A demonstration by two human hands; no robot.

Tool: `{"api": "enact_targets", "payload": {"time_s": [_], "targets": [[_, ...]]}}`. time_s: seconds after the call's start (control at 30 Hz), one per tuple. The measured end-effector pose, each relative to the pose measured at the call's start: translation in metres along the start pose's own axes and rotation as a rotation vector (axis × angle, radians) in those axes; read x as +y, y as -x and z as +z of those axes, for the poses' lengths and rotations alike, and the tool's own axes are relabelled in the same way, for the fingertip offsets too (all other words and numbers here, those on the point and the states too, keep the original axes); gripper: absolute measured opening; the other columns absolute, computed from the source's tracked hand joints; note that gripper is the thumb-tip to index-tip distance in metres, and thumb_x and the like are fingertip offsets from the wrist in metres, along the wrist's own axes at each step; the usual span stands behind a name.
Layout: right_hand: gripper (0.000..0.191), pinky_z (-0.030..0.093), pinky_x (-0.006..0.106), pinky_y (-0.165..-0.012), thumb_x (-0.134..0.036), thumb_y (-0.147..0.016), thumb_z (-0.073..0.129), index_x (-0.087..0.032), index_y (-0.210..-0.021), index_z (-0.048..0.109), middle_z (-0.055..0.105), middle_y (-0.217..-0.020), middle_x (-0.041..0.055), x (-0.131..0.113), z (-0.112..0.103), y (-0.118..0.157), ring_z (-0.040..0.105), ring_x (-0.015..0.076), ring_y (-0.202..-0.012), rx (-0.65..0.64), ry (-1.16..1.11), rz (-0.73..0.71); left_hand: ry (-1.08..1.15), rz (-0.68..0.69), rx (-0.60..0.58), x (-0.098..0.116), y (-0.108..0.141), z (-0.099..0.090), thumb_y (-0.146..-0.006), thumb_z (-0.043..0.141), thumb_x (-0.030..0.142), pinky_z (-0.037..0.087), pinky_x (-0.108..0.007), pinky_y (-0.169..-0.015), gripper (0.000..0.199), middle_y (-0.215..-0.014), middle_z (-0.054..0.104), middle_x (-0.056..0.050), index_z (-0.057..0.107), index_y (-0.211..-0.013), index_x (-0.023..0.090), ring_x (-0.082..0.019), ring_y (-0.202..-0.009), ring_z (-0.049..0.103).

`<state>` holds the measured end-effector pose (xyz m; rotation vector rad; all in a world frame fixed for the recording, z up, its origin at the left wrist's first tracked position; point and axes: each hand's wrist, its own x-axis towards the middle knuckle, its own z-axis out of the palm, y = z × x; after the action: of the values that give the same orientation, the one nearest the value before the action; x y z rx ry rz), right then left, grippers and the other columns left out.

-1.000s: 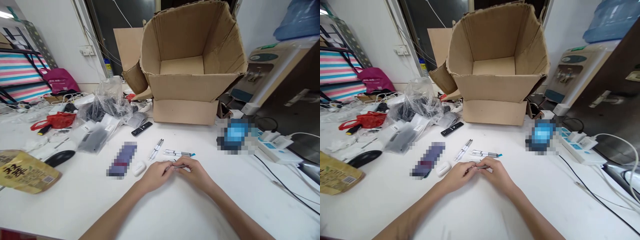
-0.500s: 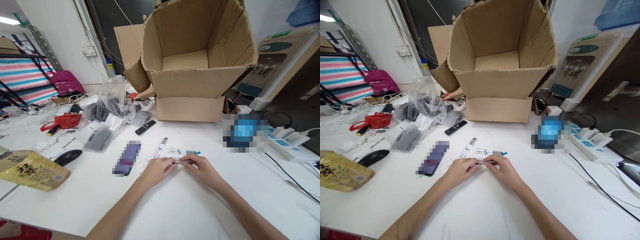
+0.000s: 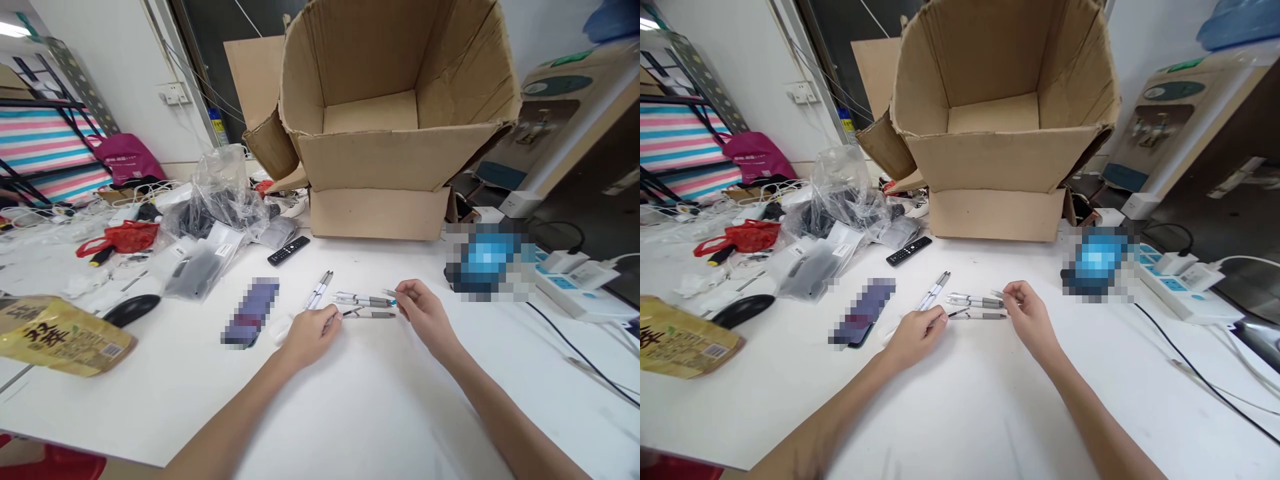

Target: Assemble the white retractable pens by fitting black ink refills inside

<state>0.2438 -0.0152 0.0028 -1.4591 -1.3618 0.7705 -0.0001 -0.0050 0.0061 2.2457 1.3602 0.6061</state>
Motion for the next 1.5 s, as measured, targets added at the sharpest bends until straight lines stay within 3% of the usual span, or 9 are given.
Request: {"api": "enact_targets", "payload": {"time_s": [0.13,0.23,0.47,0.6,0.7,0.83,1.1,1.37,1.5], "targets": [[0.011,0.035,0.028,-0.058,-0.032,-0.083,0.049,-0.024,-0.091,0.050,0.063,-0.086,0.0038,0.017,-0.012,-0.010,0.052,0.0184,-0.067,0.131,0.550,-0.013,0.073,-0.022,0.028,-0.001,-0.001,0.000,-0.094,0.032,0.042,0.028,-0.022,-0.052,0.035,-0.051,0.036,0.007,0.047,-0.069,0.023,-0.011,-0.049,0.036],[0.013,0.036,0.029,-0.059,-0.033,-0.084,0.050,-0.024,-0.093,0.049,0.062,-0.080,0.0034,0.029,-0.019,-0.015,0.054,0.0216,-0.075,0.103,0.689,0.008,0.076,-0.038,0.052,-0.002,-0.002,0.002,-0.093,0.035,0.047,0.027,-0.022,-0.052,0.039,-0.050,0.034,0.007,0.044,-0.065,0.022,-0.011,-0.048,0.035],[0.040,0.039,0.032,-0.064,-0.058,-0.089,0.044,-0.022,-0.080,0.057,0.061,-0.074,0.0048,0.014,-0.010,-0.008,0.053,0.0219,-0.075,0.089,0.437,-0.053,0.037,-0.006,0.077,-0.002,0.000,0.004,-0.092,0.040,0.050,0.028,-0.021,-0.051,0.043,-0.048,0.038,0.007,0.048,-0.061,0.022,-0.010,-0.047,0.035],[0.067,0.041,0.032,-0.064,-0.062,-0.096,0.015,-0.020,-0.061,0.055,0.056,-0.065,0.0041,-0.013,0.009,0.011,0.049,0.0170,-0.063,-0.250,-0.055,0.027,-0.017,0.059,0.068,-0.001,0.002,0.007,-0.091,0.043,0.051,0.031,-0.021,-0.053,0.039,-0.053,0.053,0.006,0.061,-0.069,0.024,-0.009,-0.049,0.044],[0.058,0.038,0.030,-0.057,-0.063,-0.093,0.032,-0.020,-0.058,0.050,0.051,-0.061,0.0014,-0.021,0.021,0.022,0.045,0.0151,-0.059,-0.348,-0.038,0.038,-0.078,0.097,0.067,-0.002,0.003,0.009,-0.092,0.044,0.051,0.033,-0.022,-0.054,0.039,-0.060,0.062,0.004,0.067,-0.075,0.025,-0.010,-0.052,0.050],[0.051,0.030,0.027,-0.050,-0.059,-0.091,0.042,-0.020,-0.059,0.048,0.045,-0.058,-0.0018,-0.019,0.027,0.026,0.036,0.0125,-0.054,-0.349,0.076,0.042,-0.155,0.113,0.085,-0.003,0.003,0.010,-0.093,0.042,0.053,0.033,-0.023,-0.055,0.042,-0.060,0.064,0.003,0.068,-0.073,0.025,-0.010,-0.054,0.053],[0.035,0.040,0.028,-0.061,-0.049,-0.089,0.050,-0.021,-0.072,0.062,0.062,-0.071,0.0004,-0.017,0.024,0.021,0.051,0.0155,-0.066,-0.357,0.066,-0.017,-0.159,0.109,0.103,-0.004,0.003,0.009,-0.092,0.044,0.052,0.034,-0.023,-0.057,0.039,-0.063,0.066,0.002,0.067,-0.076,0.025,-0.011,-0.057,0.055],[0.030,0.044,0.028,-0.062,-0.051,-0.085,0.058,-0.023,-0.088,0.066,0.064,-0.079,0.0015,-0.012,0.012,0.012,0.057,0.0175,-0.072,-0.274,0.007,0.006,-0.021,-0.059,0.132,0.002,-0.002,0.001,-0.095,0.027,0.039,0.029,-0.025,-0.052,0.043,-0.048,0.042,0.004,0.037,-0.058,0.021,-0.012,-0.046,0.040],[0.029,0.043,0.027,-0.061,-0.052,-0.085,0.058,-0.024,-0.087,0.066,0.065,-0.080,0.0007,-0.014,0.010,0.013,0.056,0.0163,-0.070,-0.276,0.005,0.030,-0.022,-0.052,0.125,0.003,-0.003,-0.002,-0.097,0.022,0.038,0.029,-0.026,-0.052,0.041,-0.054,0.046,0.003,0.035,-0.061,0.022,-0.013,-0.051,0.043]]}}
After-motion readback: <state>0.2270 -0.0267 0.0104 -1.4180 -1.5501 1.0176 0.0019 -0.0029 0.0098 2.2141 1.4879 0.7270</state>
